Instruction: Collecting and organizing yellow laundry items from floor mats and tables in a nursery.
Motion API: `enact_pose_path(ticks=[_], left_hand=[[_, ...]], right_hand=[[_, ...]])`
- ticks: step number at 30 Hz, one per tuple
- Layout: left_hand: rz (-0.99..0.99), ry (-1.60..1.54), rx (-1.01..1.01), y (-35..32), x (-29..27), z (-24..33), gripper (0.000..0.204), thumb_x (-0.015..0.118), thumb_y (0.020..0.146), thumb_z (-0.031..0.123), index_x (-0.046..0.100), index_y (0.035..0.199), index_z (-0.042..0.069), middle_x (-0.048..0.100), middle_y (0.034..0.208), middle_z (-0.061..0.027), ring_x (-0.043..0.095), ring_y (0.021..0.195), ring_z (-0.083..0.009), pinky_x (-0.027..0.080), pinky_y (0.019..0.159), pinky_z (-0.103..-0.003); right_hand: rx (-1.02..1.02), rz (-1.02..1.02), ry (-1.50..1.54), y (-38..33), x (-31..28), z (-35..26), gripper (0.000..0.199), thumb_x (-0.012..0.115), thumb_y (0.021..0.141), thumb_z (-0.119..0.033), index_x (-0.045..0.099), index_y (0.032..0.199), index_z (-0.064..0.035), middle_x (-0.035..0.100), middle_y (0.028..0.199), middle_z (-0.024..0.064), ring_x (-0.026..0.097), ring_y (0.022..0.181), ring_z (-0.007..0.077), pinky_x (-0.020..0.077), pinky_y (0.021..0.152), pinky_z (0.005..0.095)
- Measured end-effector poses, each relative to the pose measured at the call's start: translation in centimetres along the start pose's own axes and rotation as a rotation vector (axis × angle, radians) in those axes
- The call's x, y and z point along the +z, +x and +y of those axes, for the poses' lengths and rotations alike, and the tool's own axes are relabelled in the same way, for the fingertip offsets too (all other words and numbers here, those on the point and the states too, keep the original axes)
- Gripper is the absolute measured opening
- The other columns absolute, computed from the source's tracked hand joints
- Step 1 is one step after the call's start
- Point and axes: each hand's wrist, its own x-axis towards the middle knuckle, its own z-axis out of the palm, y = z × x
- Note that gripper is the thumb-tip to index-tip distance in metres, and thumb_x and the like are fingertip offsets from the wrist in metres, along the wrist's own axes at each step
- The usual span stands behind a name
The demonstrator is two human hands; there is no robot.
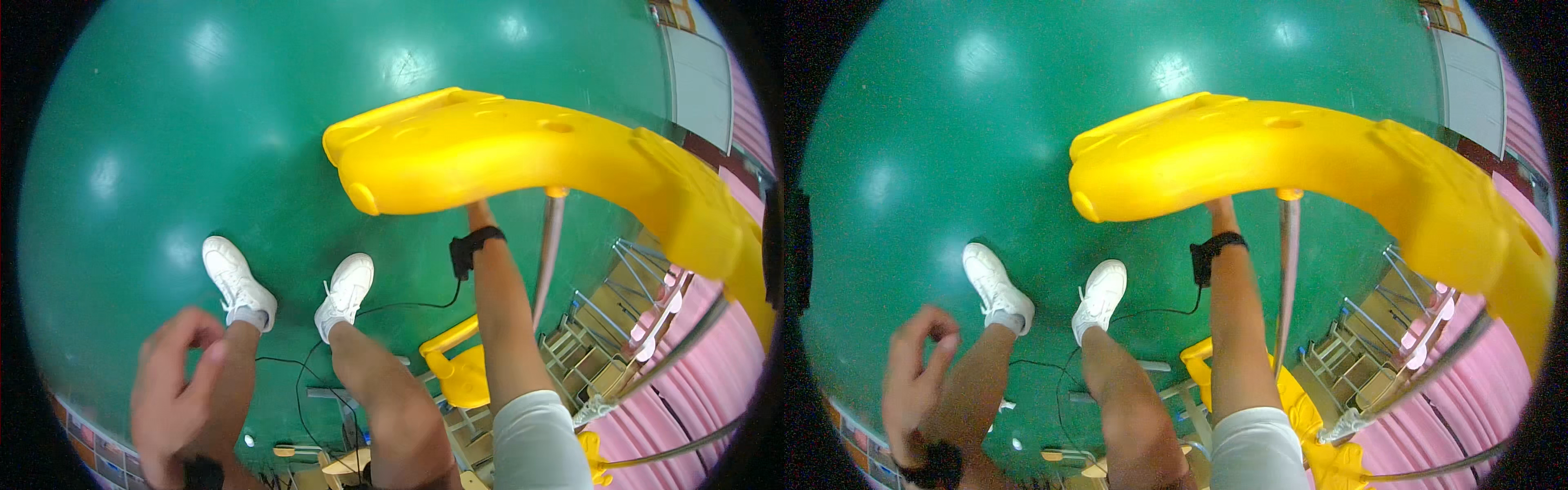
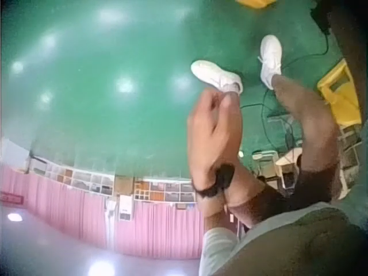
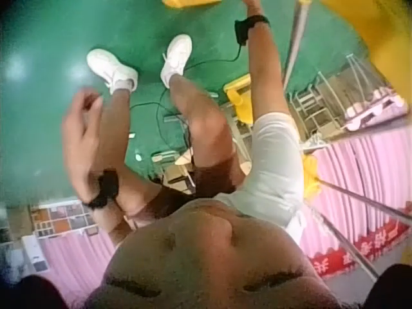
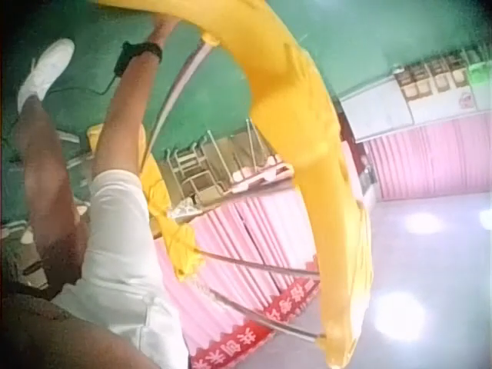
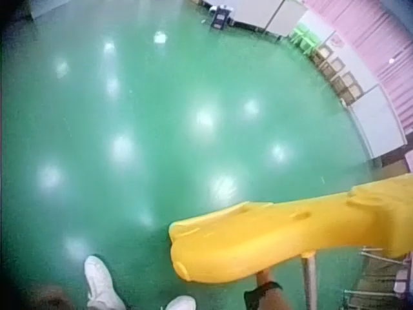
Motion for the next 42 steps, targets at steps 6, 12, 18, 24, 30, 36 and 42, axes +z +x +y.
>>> enact_pose_path(ticks=[6, 12, 18, 24, 30, 36, 42], left_hand=[[0.14, -0.14, -0.272, -0.7, -3.6, -3.3, 0.026, 0.055, 0.088, 0.028, 0.05, 0.087, 0.002, 0.051, 0.077, -0.0074, 0.048, 0.07, -0.016, 0.04, 0.07, -0.027], [0.19, -0.036, -0.239, 0.6, -3.4, -2.0, 0.045, 0.052, 0.084, 0.047, 0.049, 0.084, 0.002, 0.047, 0.069, -0.006, 0.047, 0.061, -0.0134, 0.038, 0.059, -0.026], [0.023, -0.36, -0.242, 1.7, -0.5, -0.9, 0.024, 0.055, 0.087, 0.026, 0.05, 0.088, 0.002, 0.049, 0.076, -0.0043, 0.048, 0.072, -0.0132, 0.038, 0.065, -0.026], [-0.103, -0.521, -0.122, 1.6, 1.1, 0.1, 0.017, 0.049, 0.092, 0.016, 0.05, 0.084, 0.002, 0.048, 0.075, -0.0011, 0.046, 0.073, -0.0087, 0.037, 0.066, -0.023], [-0.059, -0.278, -0.112, -3.3, 1.0, -0.8, 0.015, 0.051, 0.09, 0.013, 0.051, 0.084, 0.0, 0.05, 0.066, -0.0025, 0.048, 0.064, -0.0089, 0.04, 0.058, -0.027], [-0.217, -0.273, 0.001, -11.2, -2.0, 7.0, 0.01, 0.056, 0.088, 0.011, 0.056, 0.092, 0.003, 0.058, 0.067, -0.0092, 0.053, 0.059, -0.016, 0.042, 0.056, -0.03], [-0.051, -0.173, 0.058, -20.5, -3.2, 14.4, 0.022, 0.055, 0.091, 0.017, 0.055, 0.108, 0.004, 0.059, 0.073, -0.0116, 0.057, 0.07, -0.0205, 0.045, 0.063, -0.034]], right_hand=[[0.288, -0.001, -0.151, -0.9, 1.5, 2.2, 0.036, 0.059, 0.082, -0.021, 0.058, 0.116, -0.0073, 0.057, 0.116, 0.0187, 0.047, 0.11, 0.0413, 0.0392, 0.092, 0.05], [0.195, 0.071, -0.23, -3.7, 4.1, 1.5, 0.035, 0.062, 0.08, -0.02, 0.06, 0.11, -0.0047, 0.059, 0.11, 0.0197, 0.05, 0.105, 0.0405, 0.0404, 0.089, 0.0497], [0.607, 0.065, -0.301, -15.5, 8.9, -6.0, 0.024, 0.068, 0.071, -0.014, 0.064, 0.09, 0.0003, 0.063, 0.087, 0.0218, 0.06, 0.084, 0.0391, 0.0483, 0.073, 0.0458], [0.835, -0.065, -0.287, -22.3, 5.9, -13.1, 0.026, 0.067, 0.077, -0.023, 0.069, 0.096, -0.0051, 0.068, 0.08, 0.0137, 0.066, 0.077, 0.0256, 0.0496, 0.068, 0.0354], [0.705, -0.25, -0.11, -25.1, 3.4, -26.5, 0.026, 0.063, 0.08, -0.016, 0.065, 0.103, -0.0038, 0.066, 0.093, 0.0175, 0.064, 0.079, 0.0265, 0.0505, 0.073, 0.0353], [0.062, -0.386, -0.228, -21.4, -3.2, -46.4, 0.031, 0.055, 0.079, -0.004, 0.057, 0.11, 0.0023, 0.054, 0.12, 0.0236, 0.052, 0.109, 0.0385, 0.0418, 0.096, 0.0416], [-0.168, -0.467, -0.025, -24.1, -12.3, -64.4, 0.045, 0.056, 0.077, -0.002, 0.051, 0.122, 0.0017, 0.052, 0.123, 0.0195, 0.05, 0.114, 0.0373, 0.042, 0.098, 0.0426]])
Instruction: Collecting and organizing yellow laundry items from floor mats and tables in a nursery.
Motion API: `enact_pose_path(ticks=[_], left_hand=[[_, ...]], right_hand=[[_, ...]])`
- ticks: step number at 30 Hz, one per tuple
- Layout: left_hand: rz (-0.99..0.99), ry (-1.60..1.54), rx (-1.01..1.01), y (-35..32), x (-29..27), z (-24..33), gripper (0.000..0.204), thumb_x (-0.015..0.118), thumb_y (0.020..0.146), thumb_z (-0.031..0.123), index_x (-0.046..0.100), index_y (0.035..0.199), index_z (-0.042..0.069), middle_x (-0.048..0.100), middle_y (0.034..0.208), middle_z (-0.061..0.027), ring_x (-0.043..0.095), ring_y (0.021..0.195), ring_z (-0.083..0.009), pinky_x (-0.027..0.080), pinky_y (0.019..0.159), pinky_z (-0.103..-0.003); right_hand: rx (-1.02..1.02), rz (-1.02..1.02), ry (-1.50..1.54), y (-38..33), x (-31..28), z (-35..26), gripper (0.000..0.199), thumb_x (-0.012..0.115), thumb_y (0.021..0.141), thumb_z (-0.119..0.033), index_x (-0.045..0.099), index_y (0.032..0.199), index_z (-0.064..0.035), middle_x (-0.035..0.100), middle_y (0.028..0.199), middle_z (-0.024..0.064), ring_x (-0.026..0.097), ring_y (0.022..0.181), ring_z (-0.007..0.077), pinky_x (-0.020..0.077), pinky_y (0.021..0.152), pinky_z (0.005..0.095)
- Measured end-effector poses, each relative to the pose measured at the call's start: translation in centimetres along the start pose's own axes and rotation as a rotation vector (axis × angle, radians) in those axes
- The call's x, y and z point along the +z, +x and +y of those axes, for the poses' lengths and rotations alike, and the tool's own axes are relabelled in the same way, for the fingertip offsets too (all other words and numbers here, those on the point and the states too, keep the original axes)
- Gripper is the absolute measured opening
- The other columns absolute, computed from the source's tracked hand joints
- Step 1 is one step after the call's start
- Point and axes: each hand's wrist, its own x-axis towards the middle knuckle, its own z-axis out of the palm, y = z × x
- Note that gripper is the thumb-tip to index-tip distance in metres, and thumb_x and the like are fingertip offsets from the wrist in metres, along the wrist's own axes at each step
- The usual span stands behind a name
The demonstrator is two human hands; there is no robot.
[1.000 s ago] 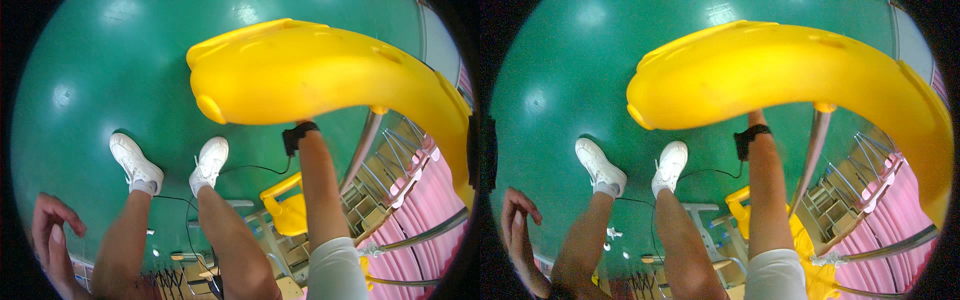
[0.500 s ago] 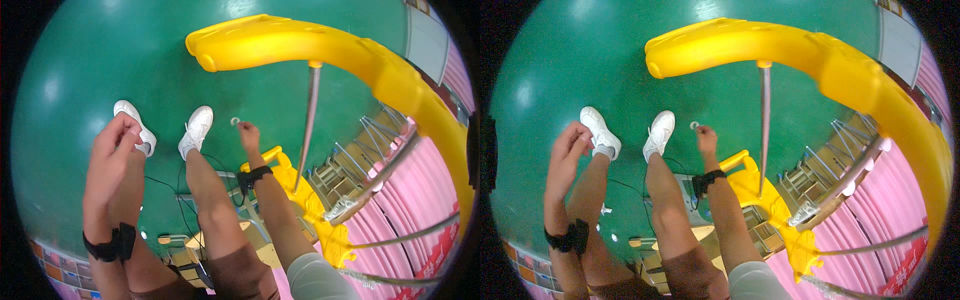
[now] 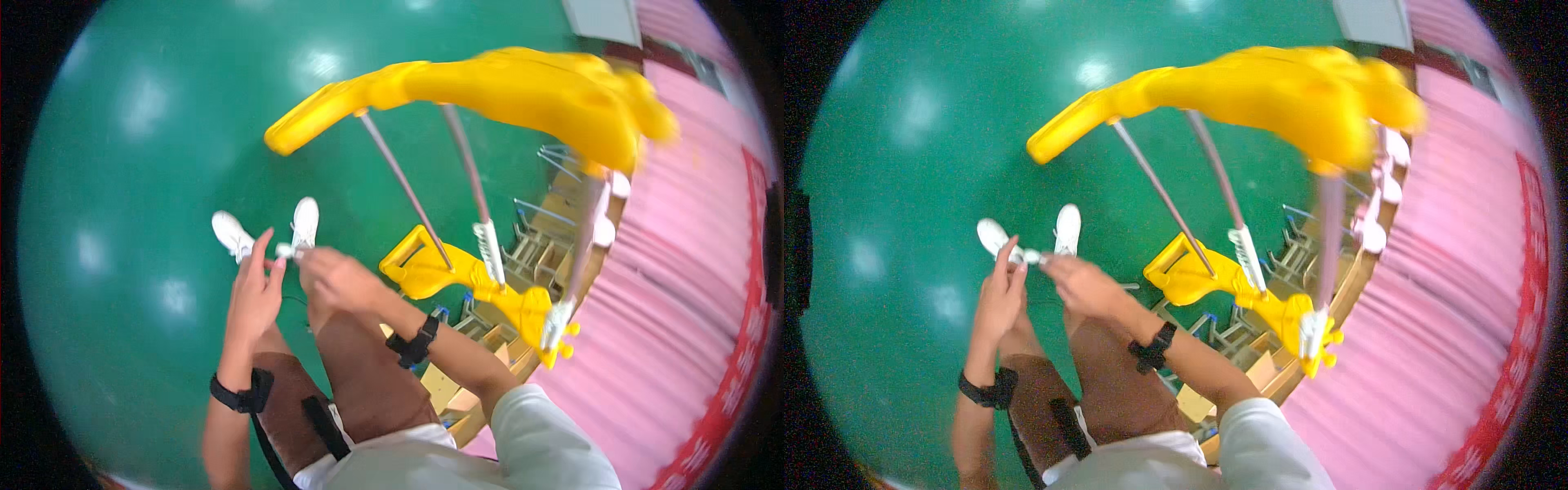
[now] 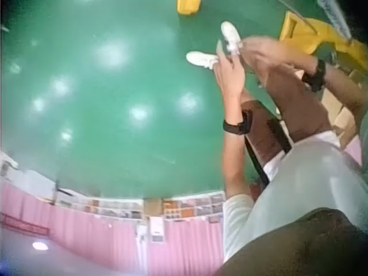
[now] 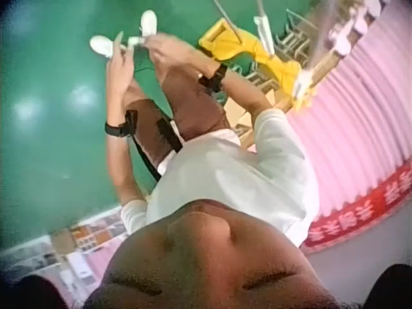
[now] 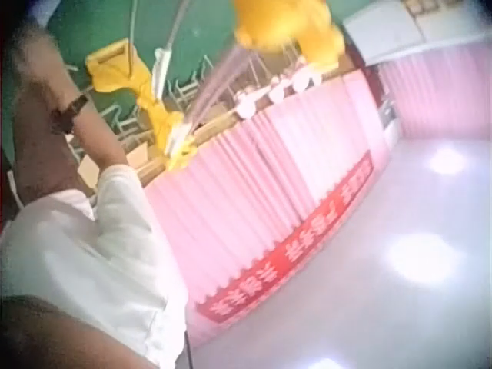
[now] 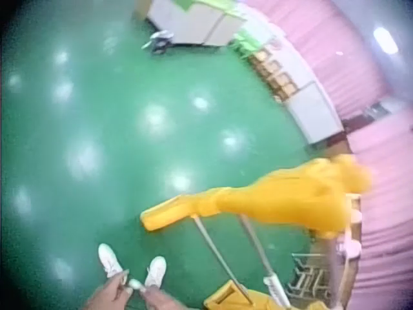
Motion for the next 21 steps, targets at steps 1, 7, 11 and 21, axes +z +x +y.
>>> enact_pose_path(ticks=[1, 7, 11, 21], left_hand=[[0.066, 0.03, 0.022, -1.3, -0.5, 1.6, 0.022, 0.054, 0.092, 0.018, 0.055, 0.108, 0.004, 0.059, 0.074, -0.011, 0.057, 0.067, -0.0191, 0.045, 0.061, -0.032], [-0.216, -0.128, 0.11, -8.2, 1.1, 9.9, 0.015, 0.058, 0.091, 0.014, 0.054, 0.097, 0.001, 0.057, 0.072, -0.0034, 0.053, 0.062, -0.0085, 0.044, 0.054, -0.024], [-0.332, -0.174, 0.056, -10.2, 4.0, 13.4, 0.012, 0.061, 0.088, 0.008, 0.055, 0.097, 0.002, 0.059, 0.077, -0.0031, 0.056, 0.066, -0.0078, 0.045, 0.055, -0.02], [-0.473, 0.011, 0.289, -10.0, 22.3, 20.8, 0.021, 0.065, 0.078, -0.002, 0.057, 0.097, -0.001, 0.062, 0.082, -0.0056, 0.06, 0.066, -0.0089, 0.046, 0.057, -0.021]], right_hand=[[-0.012, -0.032, -0.002, -1.0, -1.2, -2.9, 0.046, 0.055, 0.077, -0.003, 0.05, 0.122, 0.0029, 0.052, 0.123, 0.0192, 0.051, 0.113, 0.038, 0.043, 0.098, 0.0418], [-0.012, 0.209, -0.07, -10.8, -7.5, -12.7, 0.038, 0.056, 0.082, -0.007, 0.052, 0.119, -0.0018, 0.051, 0.123, 0.0149, 0.059, 0.098, 0.0309, 0.051, 0.08, 0.0403], [0.054, 0.368, -0.077, -15.8, -10.2, -16.6, 0.026, 0.058, 0.082, -0.008, 0.057, 0.107, -0.0043, 0.052, 0.124, 0.0114, 0.061, 0.085, 0.0298, 0.0518, 0.069, 0.0411], [0.334, 0.95, -0.21, -36.9, -16.1, -11.4, 0.037, 0.065, 0.074, -0.011, 0.056, 0.108, 0.0001, 0.053, 0.119, 0.02, 0.053, 0.108, 0.0352, 0.0444, 0.092, 0.0416]])
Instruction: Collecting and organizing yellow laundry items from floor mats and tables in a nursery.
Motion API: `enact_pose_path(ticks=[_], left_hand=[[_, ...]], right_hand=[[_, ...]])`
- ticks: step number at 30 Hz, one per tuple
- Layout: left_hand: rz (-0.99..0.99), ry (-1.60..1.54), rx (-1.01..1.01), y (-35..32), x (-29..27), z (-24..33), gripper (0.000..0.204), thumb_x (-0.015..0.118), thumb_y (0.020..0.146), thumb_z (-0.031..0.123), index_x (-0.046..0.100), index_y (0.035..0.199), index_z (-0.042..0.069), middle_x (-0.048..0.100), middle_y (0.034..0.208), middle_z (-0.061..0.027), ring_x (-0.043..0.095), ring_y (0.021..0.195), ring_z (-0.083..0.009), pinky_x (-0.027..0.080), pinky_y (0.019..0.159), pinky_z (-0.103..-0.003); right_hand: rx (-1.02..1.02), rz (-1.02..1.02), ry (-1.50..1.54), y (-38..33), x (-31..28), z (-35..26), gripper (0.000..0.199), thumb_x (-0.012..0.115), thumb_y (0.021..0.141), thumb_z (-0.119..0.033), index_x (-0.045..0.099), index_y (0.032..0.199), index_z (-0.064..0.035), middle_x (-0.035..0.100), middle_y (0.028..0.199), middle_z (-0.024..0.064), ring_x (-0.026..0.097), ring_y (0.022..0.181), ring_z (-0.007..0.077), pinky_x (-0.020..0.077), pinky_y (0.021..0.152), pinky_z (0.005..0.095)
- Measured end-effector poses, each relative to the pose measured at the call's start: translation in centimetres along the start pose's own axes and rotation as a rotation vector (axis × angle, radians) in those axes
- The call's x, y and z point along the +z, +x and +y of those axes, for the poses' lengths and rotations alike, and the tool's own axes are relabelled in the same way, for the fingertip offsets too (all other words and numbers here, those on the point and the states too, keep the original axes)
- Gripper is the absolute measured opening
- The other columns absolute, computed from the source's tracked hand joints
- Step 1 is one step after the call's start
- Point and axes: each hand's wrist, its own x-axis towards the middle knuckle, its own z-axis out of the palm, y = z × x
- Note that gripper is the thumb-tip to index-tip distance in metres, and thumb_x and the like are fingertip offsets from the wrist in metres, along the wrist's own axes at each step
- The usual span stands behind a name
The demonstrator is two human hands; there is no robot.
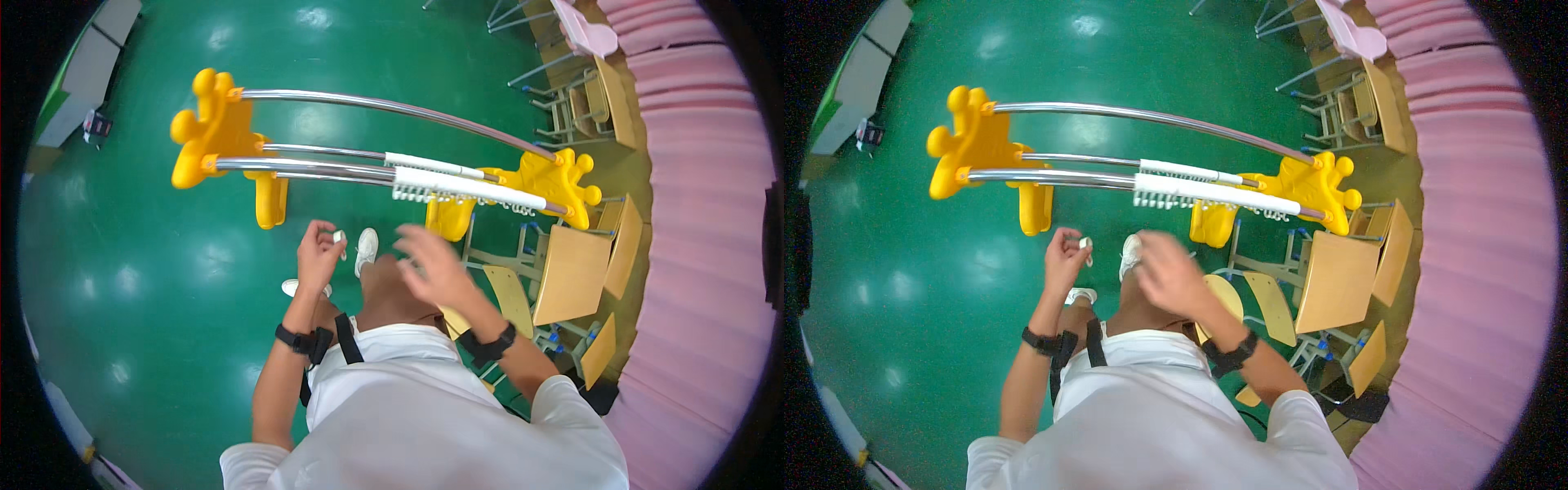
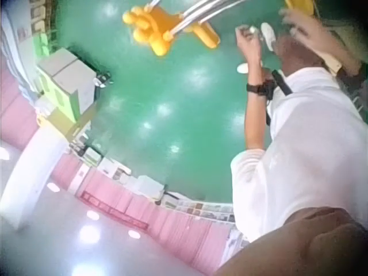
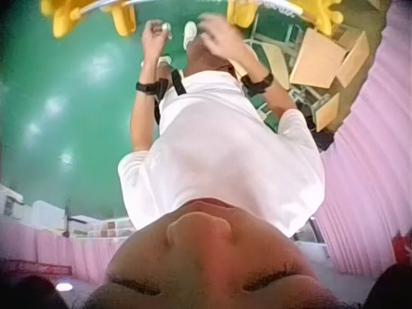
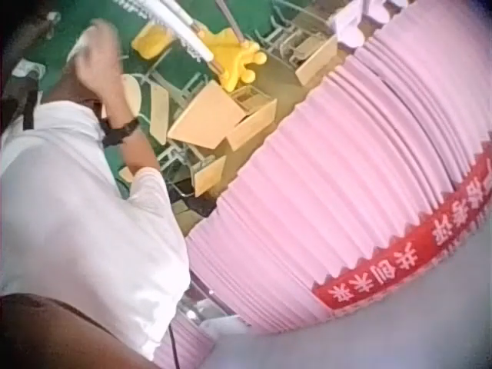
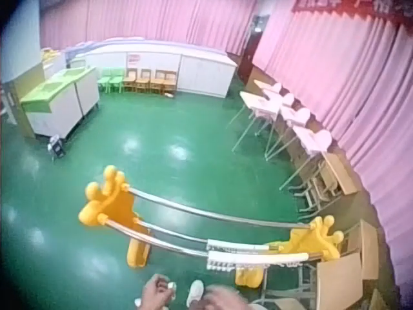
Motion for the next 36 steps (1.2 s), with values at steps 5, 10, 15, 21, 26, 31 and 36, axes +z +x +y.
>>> enact_pose_path(ticks=[5, 10, 15, 21, 26, 31, 36], left_hand=[[0.122, 0.35, 0.068, 6.8, 6.1, -3.9, 0.027, 0.069, 0.077, 0.008, 0.056, 0.098, -0.001, 0.062, 0.079, -0.0092, 0.062, 0.065, -0.0151, 0.049, 0.061, -0.028], [0.051, 0.482, 0.261, 13.1, 7.7, -7.7, 0.027, 0.066, 0.079, 0.011, 0.057, 0.102, 0.0, 0.062, 0.085, -0.0097, 0.062, 0.072, -0.0151, 0.05, 0.065, -0.028], [0.086, 0.64, 0.187, 18.5, 12.3, -6.2, 0.022, 0.062, 0.082, 0.005, 0.058, 0.103, 0.001, 0.064, 0.08, -0.0108, 0.063, 0.071, -0.0172, 0.051, 0.065, -0.029], [-0.01, 0.704, 0.273, 22.7, 14.3, -6.6, 0.023, 0.065, 0.08, 0.006, 0.057, 0.102, 0.001, 0.065, 0.082, -0.0137, 0.065, 0.073, -0.0242, 0.051, 0.066, -0.034], [-0.045, 0.838, 0.388, 25.1, 14.2, -9.5, 0.019, 0.066, 0.079, 0.005, 0.058, 0.097, 0.003, 0.061, 0.081, -0.0131, 0.062, 0.074, -0.0238, 0.049, 0.066, -0.034], [-0.097, 0.975, 0.494, 26.1, 14.7, -8.9, 0.018, 0.066, 0.08, 0.012, 0.056, 0.093, 0.005, 0.057, 0.085, -0.0129, 0.06, 0.077, -0.032, 0.049, 0.065, -0.041], [-0.221, 1.231, 0.603, 26.3, 14.4, -7.4, 0.021, 0.066, 0.081, 0.016, 0.06, 0.1, 0.009, 0.062, 0.093, -0.012, 0.061, 0.082, -0.0342, 0.051, 0.069, -0.042]], right_hand=[[0.207, -0.082, -0.411, -0.7, -11.1, 12.0, 0.066, 0.073, 0.067, -0.02, 0.045, 0.123, 0.0, 0.044, 0.126, 0.0221, 0.039, 0.121, 0.0369, 0.0316, 0.103, 0.0452], [0.215, -0.4, -0.306, 0.2, -12.6, 20.4, 0.043, 0.07, 0.067, -0.022, 0.055, 0.102, -0.0033, 0.06, 0.1, 0.018, 0.059, 0.092, 0.035, 0.0467, 0.08, 0.045], [0.247, -0.534, -0.256, -0.7, -12.5, 23.1, 0.028, 0.068, 0.068, -0.02, 0.056, 0.088, -0.0047, 0.065, 0.079, 0.0157, 0.064, 0.073, 0.0356, 0.0503, 0.065, 0.0473], [0.266, -0.513, -0.235, -0.9, -12.8, 23.2, 0.027, 0.067, 0.067, -0.018, 0.054, 0.087, -0.0052, 0.064, 0.075, 0.0128, 0.064, 0.069, 0.0333, 0.0503, 0.058, 0.0454], [0.232, -0.456, -0.236, -1.2, -12.2, 23.5, 0.025, 0.066, 0.068, -0.017, 0.055, 0.087, -0.0054, 0.064, 0.074, 0.0109, 0.065, 0.067, 0.0314, 0.0496, 0.055, 0.0431], [0.25, -0.457, -0.217, -1.4, -12.2, 23.6, 0.023, 0.065, 0.069, -0.015, 0.055, 0.087, -0.0058, 0.063, 0.071, 0.0109, 0.065, 0.067, 0.0305, 0.0496, 0.055, 0.0419], [0.273, -0.466, -0.247, -1.8, -12.0, 23.9, 0.024, 0.065, 0.068, -0.016, 0.055, 0.087, -0.0068, 0.063, 0.071, 0.0108, 0.065, 0.067, 0.0306, 0.0495, 0.056, 0.0428]])
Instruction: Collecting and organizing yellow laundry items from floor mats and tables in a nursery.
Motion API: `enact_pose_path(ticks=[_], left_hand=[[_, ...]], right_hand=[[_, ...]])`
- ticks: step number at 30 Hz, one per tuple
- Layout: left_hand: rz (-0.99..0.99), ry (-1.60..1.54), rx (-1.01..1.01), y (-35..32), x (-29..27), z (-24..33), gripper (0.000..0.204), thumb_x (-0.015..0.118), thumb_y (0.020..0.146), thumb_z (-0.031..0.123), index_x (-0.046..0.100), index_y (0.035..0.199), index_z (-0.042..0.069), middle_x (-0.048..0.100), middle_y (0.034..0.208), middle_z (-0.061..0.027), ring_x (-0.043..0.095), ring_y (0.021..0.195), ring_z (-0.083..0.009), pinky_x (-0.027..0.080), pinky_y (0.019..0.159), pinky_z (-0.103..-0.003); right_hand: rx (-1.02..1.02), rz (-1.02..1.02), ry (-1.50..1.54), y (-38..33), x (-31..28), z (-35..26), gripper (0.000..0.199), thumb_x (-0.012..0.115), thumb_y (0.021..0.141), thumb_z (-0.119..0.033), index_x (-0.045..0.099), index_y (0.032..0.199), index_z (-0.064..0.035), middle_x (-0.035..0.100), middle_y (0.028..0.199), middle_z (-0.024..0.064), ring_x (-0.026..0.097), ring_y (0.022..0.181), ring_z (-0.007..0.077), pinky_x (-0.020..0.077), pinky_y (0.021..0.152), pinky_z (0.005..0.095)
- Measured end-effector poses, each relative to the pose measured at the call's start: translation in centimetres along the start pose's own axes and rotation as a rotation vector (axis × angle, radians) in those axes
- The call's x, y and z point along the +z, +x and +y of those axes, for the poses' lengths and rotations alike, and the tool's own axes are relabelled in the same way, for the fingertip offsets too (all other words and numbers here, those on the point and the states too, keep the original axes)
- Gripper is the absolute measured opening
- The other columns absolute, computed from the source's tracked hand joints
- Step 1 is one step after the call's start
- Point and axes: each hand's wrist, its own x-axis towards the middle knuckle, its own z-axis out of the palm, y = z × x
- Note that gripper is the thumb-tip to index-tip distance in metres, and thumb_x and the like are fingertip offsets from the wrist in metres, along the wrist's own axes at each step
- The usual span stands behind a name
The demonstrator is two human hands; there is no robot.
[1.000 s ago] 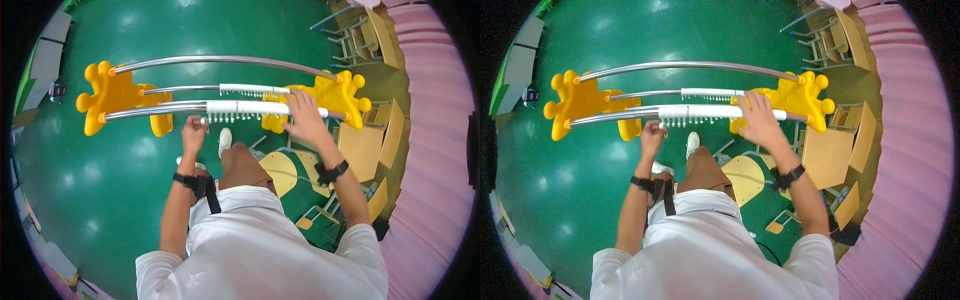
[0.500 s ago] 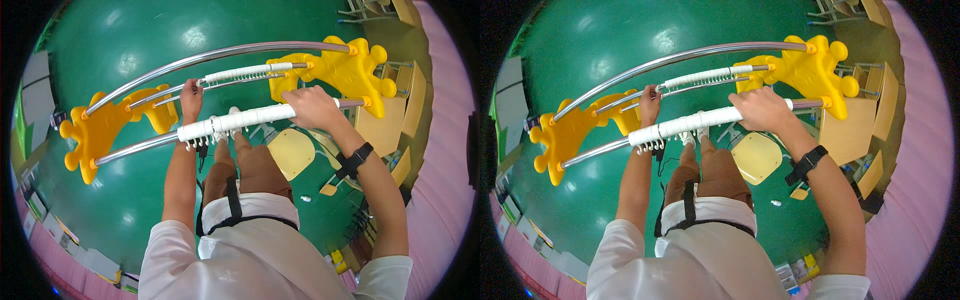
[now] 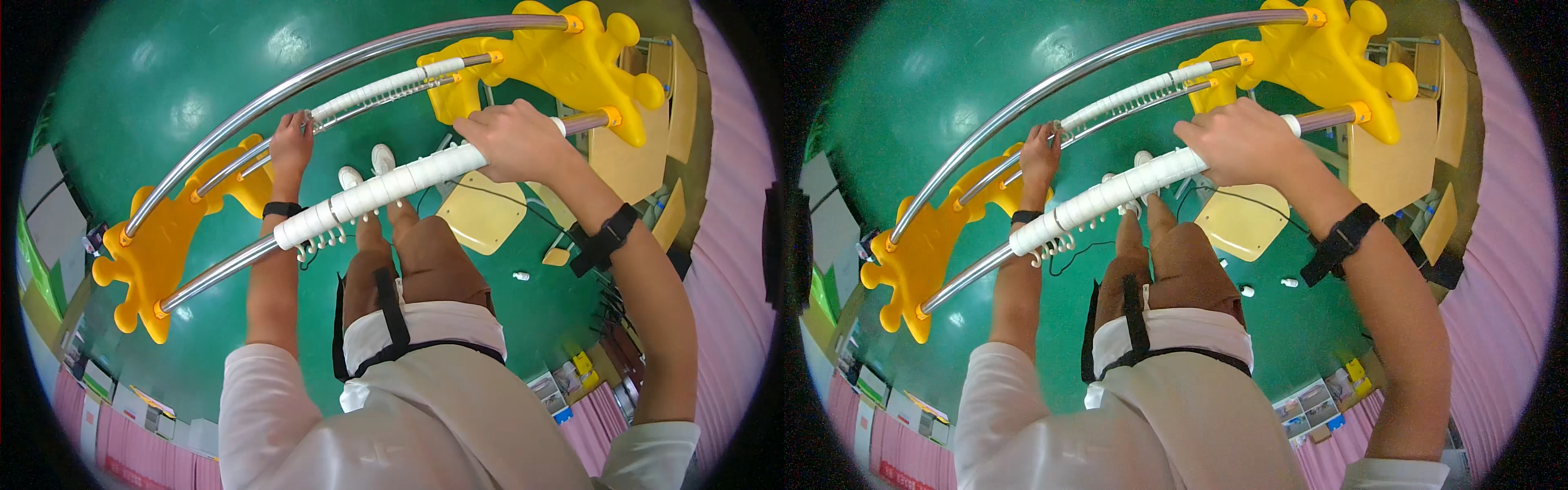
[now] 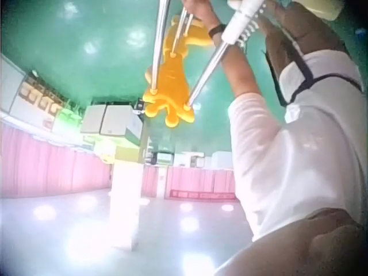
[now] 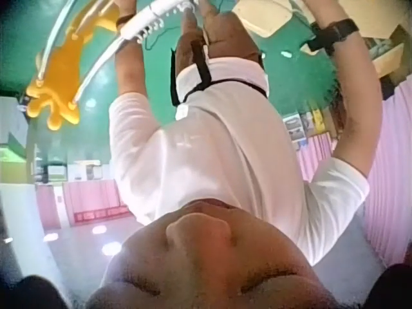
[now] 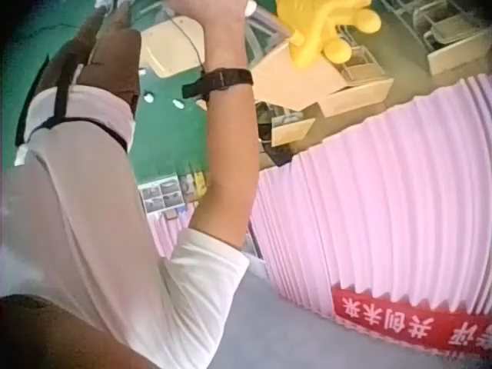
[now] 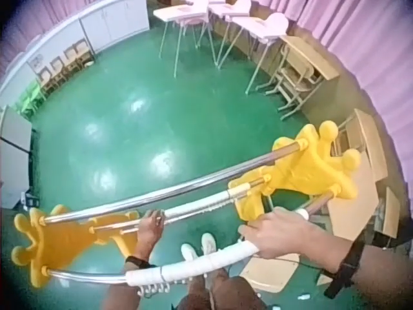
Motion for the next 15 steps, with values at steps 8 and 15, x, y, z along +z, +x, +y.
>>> enact_pose_path(ticks=[8, 15], left_hand=[[-0.15, -0.188, 0.035, 0.3, -0.5, -2.6, 0.023, 0.064, 0.083, 0.017, 0.058, 0.104, 0.013, 0.066, 0.095, -0.012, 0.063, 0.085, -0.0354, 0.051, 0.068, -0.043], [-0.159, -0.08, 0.069, 0.3, -0.4, -2.2, 0.023, 0.063, 0.084, 0.022, 0.059, 0.105, 0.014, 0.066, 0.099, -0.0105, 0.063, 0.085, -0.0348, 0.051, 0.069, -0.044]], right_hand=[[-0.001, -0.014, -0.032, 0.2, 0.3, 0.0, 0.028, 0.067, 0.066, -0.016, 0.054, 0.089, -0.0071, 0.063, 0.074, 0.0103, 0.064, 0.069, 0.0308, 0.0493, 0.058, 0.0427], [-0.017, 0.018, -0.033, 0.1, 0.5, 0.1, 0.029, 0.069, 0.067, -0.017, 0.055, 0.091, -0.0065, 0.063, 0.075, 0.0108, 0.065, 0.071, 0.0307, 0.0508, 0.06, 0.0434]])
